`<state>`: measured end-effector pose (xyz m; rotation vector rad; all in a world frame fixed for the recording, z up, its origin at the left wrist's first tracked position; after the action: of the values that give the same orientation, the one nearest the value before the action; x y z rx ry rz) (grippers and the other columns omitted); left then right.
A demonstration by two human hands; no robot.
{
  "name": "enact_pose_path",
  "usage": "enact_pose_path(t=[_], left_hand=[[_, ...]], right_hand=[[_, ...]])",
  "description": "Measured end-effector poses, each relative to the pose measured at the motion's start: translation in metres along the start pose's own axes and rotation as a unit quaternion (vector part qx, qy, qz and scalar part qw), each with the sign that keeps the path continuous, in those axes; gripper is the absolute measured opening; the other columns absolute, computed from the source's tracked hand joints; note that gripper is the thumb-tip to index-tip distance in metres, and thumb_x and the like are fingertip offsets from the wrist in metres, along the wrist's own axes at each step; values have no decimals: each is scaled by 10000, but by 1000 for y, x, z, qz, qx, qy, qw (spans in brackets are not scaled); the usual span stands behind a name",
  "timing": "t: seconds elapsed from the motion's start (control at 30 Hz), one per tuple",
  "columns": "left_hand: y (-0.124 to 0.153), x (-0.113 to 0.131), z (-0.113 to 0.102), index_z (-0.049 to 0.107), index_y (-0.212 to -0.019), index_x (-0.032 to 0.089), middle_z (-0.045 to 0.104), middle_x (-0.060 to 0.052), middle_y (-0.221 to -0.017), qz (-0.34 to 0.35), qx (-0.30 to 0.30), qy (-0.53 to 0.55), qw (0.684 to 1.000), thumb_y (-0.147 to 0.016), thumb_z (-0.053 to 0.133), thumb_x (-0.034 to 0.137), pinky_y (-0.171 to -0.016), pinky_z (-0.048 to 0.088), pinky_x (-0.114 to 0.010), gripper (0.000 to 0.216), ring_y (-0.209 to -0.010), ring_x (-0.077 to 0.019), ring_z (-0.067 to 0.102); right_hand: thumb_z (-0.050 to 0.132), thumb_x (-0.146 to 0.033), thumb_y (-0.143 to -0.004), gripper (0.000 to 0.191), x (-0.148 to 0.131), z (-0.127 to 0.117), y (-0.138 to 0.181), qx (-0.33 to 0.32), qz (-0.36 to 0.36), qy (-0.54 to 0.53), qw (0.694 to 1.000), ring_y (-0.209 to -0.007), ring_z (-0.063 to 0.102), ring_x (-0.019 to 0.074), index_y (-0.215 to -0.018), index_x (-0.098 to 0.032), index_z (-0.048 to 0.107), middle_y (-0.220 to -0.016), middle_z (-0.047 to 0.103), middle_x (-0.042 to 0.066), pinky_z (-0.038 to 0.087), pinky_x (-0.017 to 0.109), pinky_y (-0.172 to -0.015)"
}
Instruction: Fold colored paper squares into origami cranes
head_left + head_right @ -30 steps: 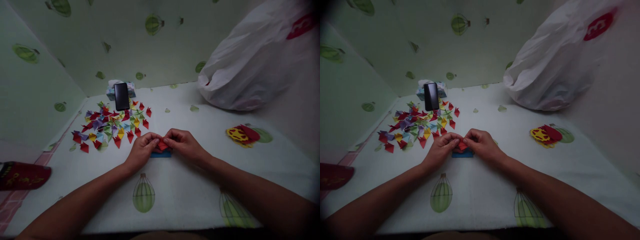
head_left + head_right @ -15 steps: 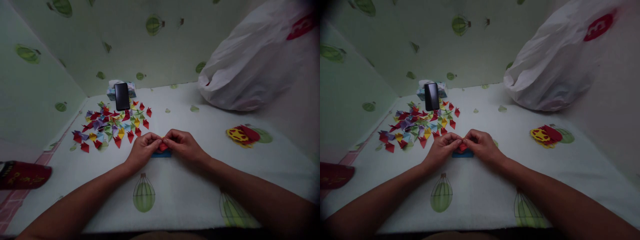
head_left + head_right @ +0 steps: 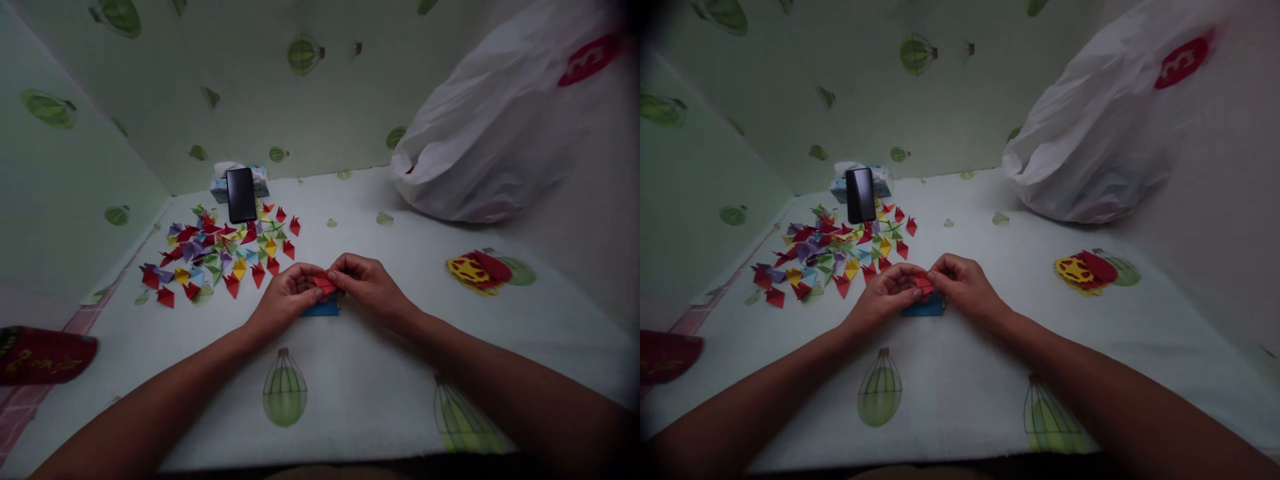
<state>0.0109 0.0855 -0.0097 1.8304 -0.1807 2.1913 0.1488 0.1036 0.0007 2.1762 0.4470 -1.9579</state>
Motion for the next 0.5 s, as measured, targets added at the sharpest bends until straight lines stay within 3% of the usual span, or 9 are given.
enact_pose_path(t=[0.2,0.5], left_hand=[[1,-1,0,642,-909,145,719,-15,-761,-13,17,0,1000,-747,756,243,-703,562,-258,220,-694,-120,687],[6,0,-2,644,-861,139,708,1,-703,-16,79,11,997,-725,740,204,-657,583,-248,178,-644,-113,679]], right_hand=[[600,-295,-865,174,-6,1,3,10,-54,88,995,-641,536,138,-751,-164,614,-703,617,17,416,277,-594],[593,-144,-901,76,-26,7,14,20,-239,193,951,-745,601,148,-869,-160,660,-803,647,42,459,276,-675]])
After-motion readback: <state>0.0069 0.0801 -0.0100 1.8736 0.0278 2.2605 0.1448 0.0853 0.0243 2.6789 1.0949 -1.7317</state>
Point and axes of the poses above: each hand's wrist, its own y-axis away from the middle knuckle, its own z-axis out of the palm, x = y × z, the point moved 7 cm from there along -y, towards the middle knuckle
